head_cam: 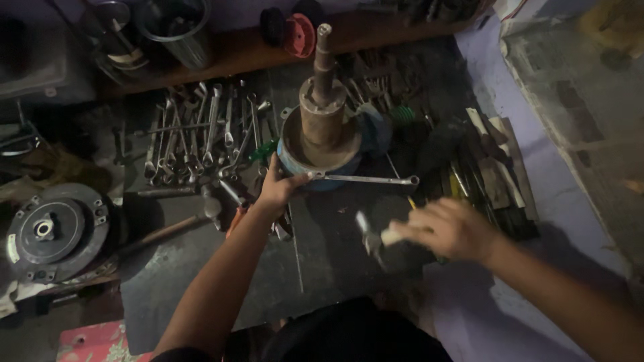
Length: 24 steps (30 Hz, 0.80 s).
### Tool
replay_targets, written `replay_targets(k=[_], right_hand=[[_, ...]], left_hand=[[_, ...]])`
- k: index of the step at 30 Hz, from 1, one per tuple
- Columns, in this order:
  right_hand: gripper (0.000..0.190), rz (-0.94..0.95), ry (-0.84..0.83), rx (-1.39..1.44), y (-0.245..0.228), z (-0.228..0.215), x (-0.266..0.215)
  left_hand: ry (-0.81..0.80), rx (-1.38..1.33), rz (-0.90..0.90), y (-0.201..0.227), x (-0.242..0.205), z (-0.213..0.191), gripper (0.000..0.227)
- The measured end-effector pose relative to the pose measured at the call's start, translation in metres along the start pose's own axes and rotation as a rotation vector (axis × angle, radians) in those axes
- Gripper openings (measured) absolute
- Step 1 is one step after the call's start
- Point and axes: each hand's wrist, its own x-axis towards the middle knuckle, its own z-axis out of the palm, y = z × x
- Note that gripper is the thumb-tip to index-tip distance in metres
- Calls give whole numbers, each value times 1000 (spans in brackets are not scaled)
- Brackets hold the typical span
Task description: The person uses a wrench and a hammer to loosen or tighten bolts on a motor assembly, then handles mechanical components by hand on a workbench containing tools.
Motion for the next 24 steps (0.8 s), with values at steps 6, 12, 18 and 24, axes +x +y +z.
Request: replay_targets(k=[6, 12, 18, 24], right_hand=[[45, -49, -92, -1, 11, -13, 19], [45, 21, -162, 144, 26, -23, 32], [46, -168, -89, 164, 36, -34, 33], [36, -253, -205, 207, 64, -41, 48]], left_hand=[[-27, -123, 154, -14, 8, -1, 108], [-19, -125, 78, -22, 11, -6, 99], [41, -119, 96, -29, 9, 3, 96], [164, -150, 77, -47, 14, 4, 92]])
